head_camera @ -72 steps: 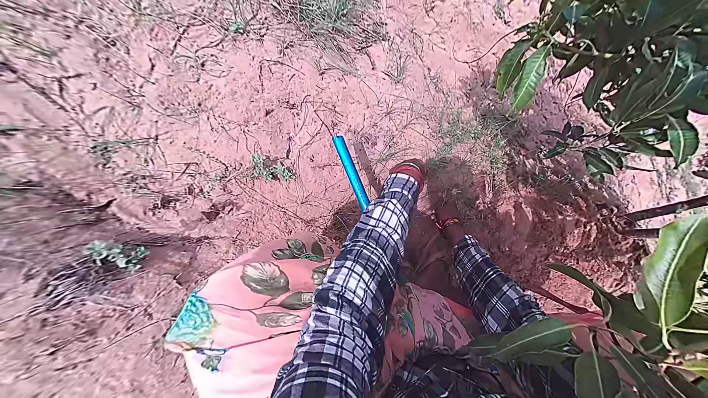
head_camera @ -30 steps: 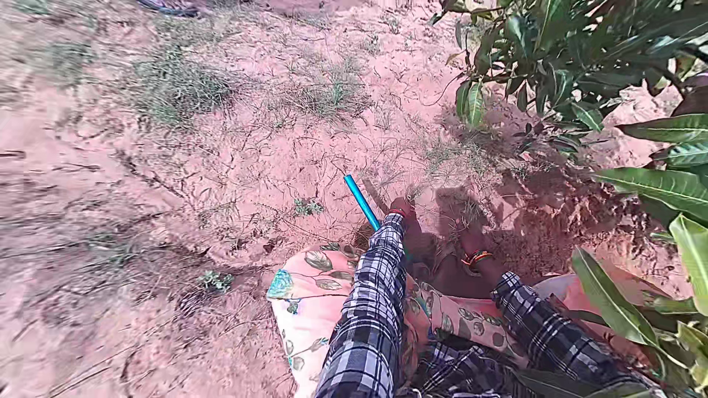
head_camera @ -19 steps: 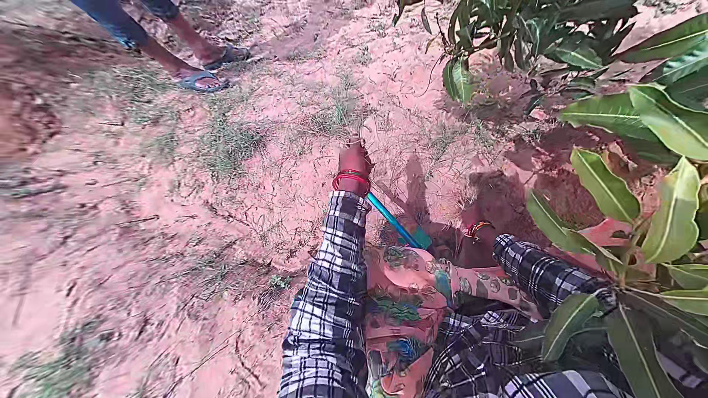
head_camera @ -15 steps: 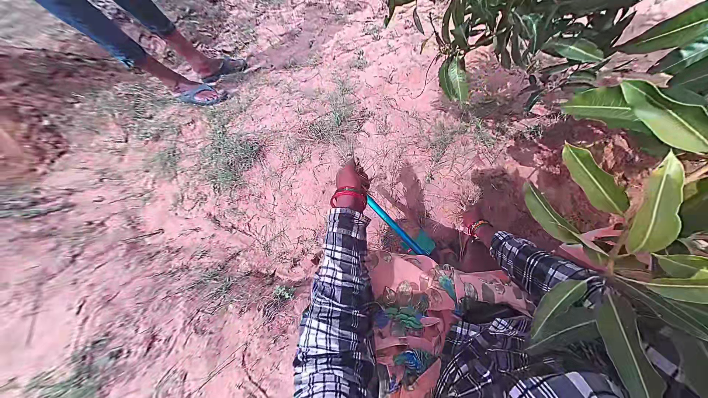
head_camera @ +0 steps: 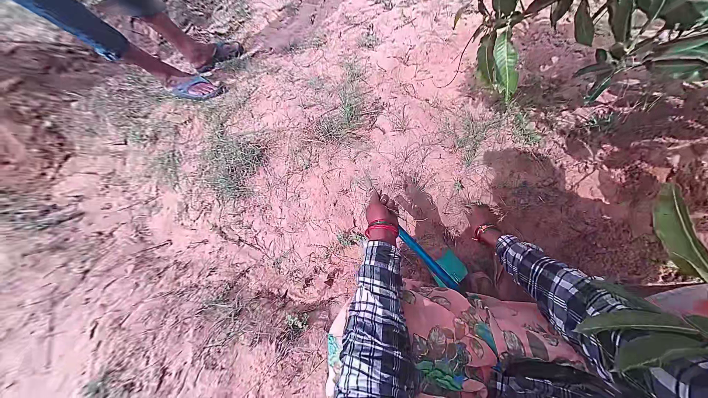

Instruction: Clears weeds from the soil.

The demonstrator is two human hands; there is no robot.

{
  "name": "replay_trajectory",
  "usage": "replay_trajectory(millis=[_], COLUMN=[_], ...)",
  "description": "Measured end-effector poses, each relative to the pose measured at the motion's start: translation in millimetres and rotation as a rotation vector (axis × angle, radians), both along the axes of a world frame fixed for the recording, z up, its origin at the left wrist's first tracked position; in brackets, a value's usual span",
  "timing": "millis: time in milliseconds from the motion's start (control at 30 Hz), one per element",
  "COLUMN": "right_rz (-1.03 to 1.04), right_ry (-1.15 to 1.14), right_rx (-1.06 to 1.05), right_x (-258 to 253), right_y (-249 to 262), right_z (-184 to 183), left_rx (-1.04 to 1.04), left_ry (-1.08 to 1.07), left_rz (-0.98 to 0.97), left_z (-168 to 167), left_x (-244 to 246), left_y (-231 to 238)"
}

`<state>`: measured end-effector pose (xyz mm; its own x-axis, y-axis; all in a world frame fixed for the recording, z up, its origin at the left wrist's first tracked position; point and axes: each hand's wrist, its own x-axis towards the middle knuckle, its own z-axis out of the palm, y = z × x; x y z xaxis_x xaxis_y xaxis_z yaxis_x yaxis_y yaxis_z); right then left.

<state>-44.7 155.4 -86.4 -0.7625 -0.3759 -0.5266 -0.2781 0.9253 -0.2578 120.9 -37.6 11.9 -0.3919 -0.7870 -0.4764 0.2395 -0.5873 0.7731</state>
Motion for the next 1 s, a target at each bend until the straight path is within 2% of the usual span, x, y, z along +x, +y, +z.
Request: replay_trajectory(millis=[100, 200, 267, 333, 400, 467, 567, 700, 767, 867, 900, 1000], right_rz=[-0.128, -0.032, 0.032, 0.143, 0.338, 0.408, 0.291, 0.309, 0.225, -0.036, -0.045, 0.092], right_ry=[-0.087, -0.080, -0.060, -0.088, -0.031, -0.061, -0.147, -0.105, -0.213, -0.280, -0.286, -0.131], right_rx=[-0.070, -0.258, -0.380, -0.281, -0.166, -0.065, -0.048, -0.085, -0.107, -0.285, -0.323, -0.335], right_x=[13.9, 42.9, 56.8, 53.1, 50.0, 63.5, 73.8, 69.0, 64.7, 52.4, 48.3, 32.6], right_y=[2.9, 0.2, -14.2, -43.4, -71.6, -89.9, -104.1, -95.5, -77.4, -45.1, -38.3, -57.5], right_z=[15.6, 49.5, 55.7, 52.0, 27.3, 21.7, 15.2, -8.9, 19.1, 52.3, 57.6, 31.7], left_rx=[-0.020, -0.081, -0.104, -0.108, -0.095, -0.068, -0.061, -0.061, -0.060, -0.033, -0.029, -0.048], left_ry=[-0.081, -0.144, -0.177, -0.181, -0.138, -0.110, -0.124, -0.135, -0.128, -0.135, -0.143, -0.159], left_rz=[-0.077, -0.148, -0.196, -0.189, -0.137, -0.080, -0.048, -0.025, -0.031, -0.010, -0.006, -0.034], left_z=[-4.1, -5.5, -5.7, -6.6, -7.3, -8.1, -10.7, -8.3, -4.5, -2.6, -3.5, -7.8], left_x=[-3.8, -5.3, 1.1, 1.4, -2.5, -1.7, -0.7, -5.4, -8.8, -12.5, -13.5, -18.2], left_y=[6.5, 9.9, 13.6, 11.7, 7.3, 4.9, 1.2, 1.9, 5.0, 8.1, 9.9, 15.3])
